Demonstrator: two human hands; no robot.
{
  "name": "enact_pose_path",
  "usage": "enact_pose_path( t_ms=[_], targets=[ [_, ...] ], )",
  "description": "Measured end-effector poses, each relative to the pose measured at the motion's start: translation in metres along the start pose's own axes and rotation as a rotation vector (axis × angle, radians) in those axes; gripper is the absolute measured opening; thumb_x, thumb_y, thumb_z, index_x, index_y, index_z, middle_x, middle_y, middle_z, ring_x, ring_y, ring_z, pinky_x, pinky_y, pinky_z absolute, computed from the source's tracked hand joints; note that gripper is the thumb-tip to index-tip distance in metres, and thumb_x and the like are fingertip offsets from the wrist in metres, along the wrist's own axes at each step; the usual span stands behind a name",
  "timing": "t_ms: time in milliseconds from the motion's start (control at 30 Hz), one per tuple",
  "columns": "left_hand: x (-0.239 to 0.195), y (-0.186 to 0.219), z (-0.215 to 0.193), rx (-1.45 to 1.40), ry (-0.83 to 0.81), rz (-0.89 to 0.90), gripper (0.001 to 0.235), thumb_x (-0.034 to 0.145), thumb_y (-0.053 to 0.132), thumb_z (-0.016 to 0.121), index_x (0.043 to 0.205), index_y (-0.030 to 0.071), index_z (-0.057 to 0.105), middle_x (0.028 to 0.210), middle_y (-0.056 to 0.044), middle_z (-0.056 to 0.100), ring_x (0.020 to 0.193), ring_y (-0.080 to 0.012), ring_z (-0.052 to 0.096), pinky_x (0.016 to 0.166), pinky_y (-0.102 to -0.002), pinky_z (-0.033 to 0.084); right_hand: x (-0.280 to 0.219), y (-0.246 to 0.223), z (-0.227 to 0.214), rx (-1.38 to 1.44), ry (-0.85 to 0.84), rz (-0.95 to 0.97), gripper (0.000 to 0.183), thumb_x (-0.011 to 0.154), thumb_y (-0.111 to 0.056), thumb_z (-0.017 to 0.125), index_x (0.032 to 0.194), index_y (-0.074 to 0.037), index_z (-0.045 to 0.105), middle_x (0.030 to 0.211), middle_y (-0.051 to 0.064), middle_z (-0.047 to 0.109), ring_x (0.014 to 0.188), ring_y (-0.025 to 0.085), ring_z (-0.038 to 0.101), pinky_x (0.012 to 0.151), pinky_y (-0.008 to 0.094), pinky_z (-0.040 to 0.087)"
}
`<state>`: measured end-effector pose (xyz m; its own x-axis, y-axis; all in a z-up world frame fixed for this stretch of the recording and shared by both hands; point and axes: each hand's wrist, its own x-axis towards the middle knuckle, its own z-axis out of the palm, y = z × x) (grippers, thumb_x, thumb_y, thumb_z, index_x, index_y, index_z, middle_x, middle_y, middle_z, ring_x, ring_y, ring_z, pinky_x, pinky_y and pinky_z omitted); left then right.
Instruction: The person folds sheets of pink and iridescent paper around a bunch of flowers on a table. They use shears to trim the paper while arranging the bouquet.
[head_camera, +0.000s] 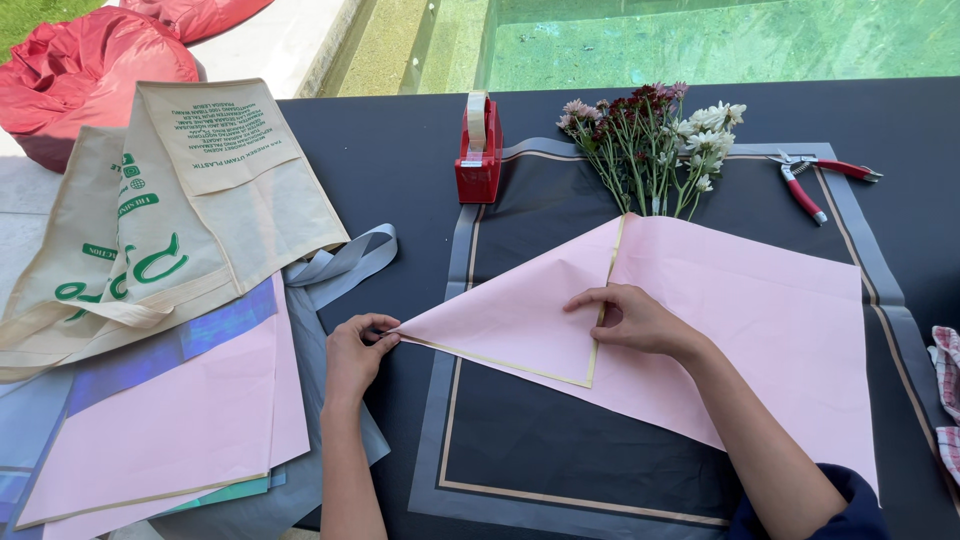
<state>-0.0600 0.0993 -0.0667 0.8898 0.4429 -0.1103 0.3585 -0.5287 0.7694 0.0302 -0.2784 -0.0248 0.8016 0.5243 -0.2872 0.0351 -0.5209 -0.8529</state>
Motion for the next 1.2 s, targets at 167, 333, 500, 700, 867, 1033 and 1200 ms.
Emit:
enact_pose_path(
  t_ms=[167, 333, 500, 700, 867, 1033, 1200],
  targets=[
    [-0.001, 0.001, -0.008, -0.032, -0.027, -0.029, 0.021, 0.088, 0.0, 0.073, 0.101, 0.014, 0.083, 0.095, -0.009, 0.075, 0.091, -0.0211, 0.068, 0.08, -0.035, 0.054, 0.004, 0.012, 0.002, -0.065, -0.026, -0.014, 0.048, 0.075, 0.01, 0.065, 0.115, -0.013, 0.08, 0.095, 0.015, 0.068, 0.093, 0.026, 0.065, 0.1, 0.039, 0.047],
    [0.0, 0.004, -0.005, -0.023, 0.0, -0.034, 0.023, 0.092, -0.001, 0.067, 0.1, 0.014, 0.083, 0.088, -0.011, 0.075, 0.086, -0.0193, 0.067, 0.075, -0.033, 0.054, 0.011, 0.027, 0.005, -0.21, -0.053, -0.043, 0.043, 0.077, 0.002, 0.07, 0.112, -0.018, 0.083, 0.083, 0.008, 0.067, 0.09, 0.022, 0.062, 0.109, 0.037, 0.036],
    [-0.002, 0.013, 0.003, 0.127, 0.085, 0.024, 0.024, 0.088, -0.004, 0.064, 0.087, 0.012, 0.081, 0.095, -0.007, 0.072, 0.089, -0.0237, 0.071, 0.076, -0.035, 0.056, 0.013, 0.027, 0.006, -0.333, -0.059, -0.045, 0.037, 0.08, -0.005, 0.072, 0.11, -0.023, 0.083, 0.084, 0.007, 0.064, 0.099, 0.025, 0.06, 0.118, 0.042, 0.027],
    [-0.031, 0.066, 0.056, 0.368, 0.102, 0.433, 0.026, 0.088, -0.001, 0.057, 0.086, 0.02, 0.073, 0.094, 0.005, 0.061, 0.096, -0.0174, 0.061, 0.082, -0.033, 0.048, 0.01, 0.023, 0.008, -0.37, -0.063, -0.067, 0.036, 0.081, -0.006, 0.072, 0.111, -0.023, 0.082, 0.086, 0.006, 0.061, 0.1, 0.022, 0.06, 0.118, 0.044, 0.026],
    [-0.035, 0.098, 0.12, 0.425, -0.105, 0.799, 0.038, 0.098, 0.033, 0.05, 0.134, 0.024, 0.056, 0.138, -0.006, 0.048, 0.136, -0.0296, 0.041, 0.109, -0.055, 0.03, 0.012, 0.029, 0.01, -0.367, -0.061, -0.092, 0.036, 0.081, -0.008, 0.073, 0.113, -0.022, 0.081, 0.089, 0.009, 0.059, 0.102, 0.027, 0.061, 0.118, 0.048, 0.026],
    [-0.026, 0.098, 0.139, 0.611, -0.257, 0.827, 0.073, 0.095, 0.068, 0.035, 0.159, 0.034, 0.029, 0.168, -0.008, 0.023, 0.155, -0.0339, 0.015, 0.117, -0.071, 0.003, 0.012, 0.029, 0.004, -0.405, -0.042, -0.114, 0.037, 0.082, -0.011, 0.074, 0.116, -0.024, 0.079, 0.09, 0.008, 0.056, 0.1, 0.026, 0.059, 0.117, 0.048, 0.029],
    [-0.031, 0.098, 0.134, 0.599, -0.344, 0.785, 0.078, 0.093, 0.069, 0.037, 0.16, 0.03, 0.027, 0.169, -0.013, 0.019, 0.156, -0.0364, 0.01, 0.117, -0.071, -0.001, -0.001, 0.016, -0.002, -0.612, 0.041, -0.019, 0.064, 0.082, -0.03, 0.081, 0.141, -0.034, 0.057, 0.1, 0.003, 0.053, 0.103, 0.022, 0.058, 0.112, 0.045, 0.036]
  ],
)
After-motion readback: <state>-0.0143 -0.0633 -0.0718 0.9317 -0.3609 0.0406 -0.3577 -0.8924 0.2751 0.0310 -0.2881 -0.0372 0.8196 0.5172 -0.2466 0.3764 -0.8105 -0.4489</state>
